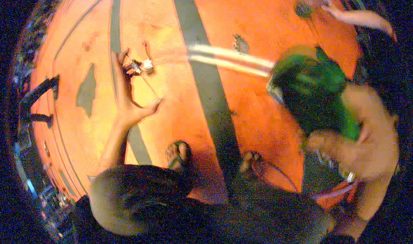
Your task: The person cleans and assembles mechanical components from a small metal housing while sitting on the floor, using a cloth to wipe a shaft and an air nozzle to blow out the housing.
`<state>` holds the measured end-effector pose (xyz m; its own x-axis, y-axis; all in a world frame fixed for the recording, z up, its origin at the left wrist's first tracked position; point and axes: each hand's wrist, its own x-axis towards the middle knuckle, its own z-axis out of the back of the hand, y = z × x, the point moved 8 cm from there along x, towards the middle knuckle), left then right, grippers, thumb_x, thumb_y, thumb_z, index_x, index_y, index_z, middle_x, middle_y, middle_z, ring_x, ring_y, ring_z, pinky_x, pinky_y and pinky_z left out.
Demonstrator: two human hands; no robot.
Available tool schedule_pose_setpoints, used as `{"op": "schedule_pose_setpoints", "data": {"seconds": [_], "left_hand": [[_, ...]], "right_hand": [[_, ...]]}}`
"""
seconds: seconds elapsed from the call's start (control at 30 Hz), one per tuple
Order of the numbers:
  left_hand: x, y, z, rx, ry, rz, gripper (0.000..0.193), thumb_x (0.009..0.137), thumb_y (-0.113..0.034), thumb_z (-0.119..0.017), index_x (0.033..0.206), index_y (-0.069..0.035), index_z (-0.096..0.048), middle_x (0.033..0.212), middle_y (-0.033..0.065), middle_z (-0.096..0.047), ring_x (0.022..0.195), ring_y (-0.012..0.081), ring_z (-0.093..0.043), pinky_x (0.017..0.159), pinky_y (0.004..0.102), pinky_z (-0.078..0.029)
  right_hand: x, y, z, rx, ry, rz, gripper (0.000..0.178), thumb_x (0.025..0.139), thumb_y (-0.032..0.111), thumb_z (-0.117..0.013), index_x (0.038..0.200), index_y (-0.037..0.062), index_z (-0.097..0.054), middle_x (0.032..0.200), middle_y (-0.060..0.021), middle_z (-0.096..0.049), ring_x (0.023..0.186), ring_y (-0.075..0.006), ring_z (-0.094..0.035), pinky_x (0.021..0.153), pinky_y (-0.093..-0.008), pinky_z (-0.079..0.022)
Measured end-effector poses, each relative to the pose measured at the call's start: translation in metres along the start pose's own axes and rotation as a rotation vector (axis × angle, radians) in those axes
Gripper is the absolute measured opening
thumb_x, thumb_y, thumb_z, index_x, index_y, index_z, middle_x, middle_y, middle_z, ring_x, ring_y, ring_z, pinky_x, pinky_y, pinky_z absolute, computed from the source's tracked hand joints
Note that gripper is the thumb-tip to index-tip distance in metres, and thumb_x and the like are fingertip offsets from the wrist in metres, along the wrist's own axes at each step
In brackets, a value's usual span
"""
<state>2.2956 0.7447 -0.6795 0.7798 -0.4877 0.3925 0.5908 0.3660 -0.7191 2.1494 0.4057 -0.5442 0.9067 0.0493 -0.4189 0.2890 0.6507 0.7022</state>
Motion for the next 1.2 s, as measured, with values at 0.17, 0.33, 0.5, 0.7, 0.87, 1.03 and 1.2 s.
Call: {"op": "schedule_pose_setpoints", "data": {"seconds": [0.17,0.33,0.5,0.7,0.87,1.03,1.2], "left_hand": [[0.003,0.004,0.04,0.046,-0.209,-0.04,0.141,0.057,-0.031,-0.09,0.155,-0.004,0.007,0.152,0.0246,-0.021,0.12,0.0314,-0.046,0.093,0.0429,-0.046],[0.007,-0.008,0.088,0.167,-0.468,-0.09,0.142,0.056,-0.031,-0.091,0.155,-0.007,0.007,0.156,0.0215,-0.018,0.123,0.0293,-0.045,0.103,0.044,-0.04],[-0.011,-0.003,0.132,0.32,-0.617,-0.041,0.138,0.056,-0.025,-0.089,0.154,-0.002,0.006,0.149,0.0244,-0.021,0.113,0.0286,-0.046,0.095,0.0415,-0.045],[-0.011,-0.012,0.137,0.385,-0.526,-0.111,0.141,0.054,-0.027,-0.09,0.154,0.0,0.005,0.147,0.0269,-0.022,0.101,0.0274,-0.05,0.083,0.039,-0.049],[-0.006,-0.026,0.127,0.405,-0.487,-0.166,0.143,0.051,-0.029,-0.091,0.154,-0.001,0.005,0.148,0.0272,-0.022,0.101,0.0277,-0.05,0.083,0.0419,-0.048],[0.002,-0.034,0.115,0.391,-0.461,-0.188,0.142,0.049,-0.026,-0.09,0.153,0.001,0.003,0.149,0.0263,-0.022,0.103,0.0297,-0.049,0.082,0.0415,-0.048],[0.005,-0.039,0.114,0.384,-0.452,-0.182,0.141,0.05,-0.027,-0.091,0.153,0.002,0.002,0.148,0.0258,-0.022,0.103,0.0301,-0.049,0.084,0.0418,-0.048]], "right_hand": [[0.029,0.076,-0.086,0.256,0.523,-0.176,0.031,0.088,0.012,-0.067,0.116,0.0004,-0.059,0.085,-0.0043,-0.068,0.065,-0.0136,-0.064,0.062,-0.027,-0.051],[0.054,0.129,-0.114,0.056,0.29,0.228,0.049,0.092,0.012,-0.056,0.139,0.0058,-0.04,0.096,-0.0215,-0.066,0.087,-0.0391,-0.067,0.077,-0.0442,-0.054],[0.052,0.15,-0.129,-0.005,0.346,0.277,0.048,0.093,0.014,-0.055,0.136,0.0043,-0.04,0.107,-0.0256,-0.064,0.102,-0.0441,-0.063,0.085,-0.0483,-0.052],[0.049,0.157,-0.126,-0.044,0.366,0.279,0.042,0.094,0.018,-0.055,0.131,0.0016,-0.042,0.108,-0.0271,-0.063,0.103,-0.0442,-0.062,0.086,-0.0487,-0.051],[0.05,0.145,-0.123,-0.035,0.33,0.264,0.04,0.094,0.019,-0.056,0.127,0.0022,-0.044,0.104,-0.0269,-0.064,0.101,-0.045,-0.062,0.085,-0.0499,-0.051],[0.046,0.143,-0.118,-0.031,0.31,0.227,0.037,0.093,0.019,-0.057,0.123,0.0021,-0.046,0.101,-0.027,-0.064,0.098,-0.0465,-0.062,0.082,-0.0524,-0.05],[0.046,0.143,-0.117,-0.024,0.292,0.266,0.035,0.093,0.018,-0.058,0.121,0.001,-0.048,0.1,-0.0279,-0.063,0.096,-0.0471,-0.062,0.081,-0.0519,-0.051]]}}
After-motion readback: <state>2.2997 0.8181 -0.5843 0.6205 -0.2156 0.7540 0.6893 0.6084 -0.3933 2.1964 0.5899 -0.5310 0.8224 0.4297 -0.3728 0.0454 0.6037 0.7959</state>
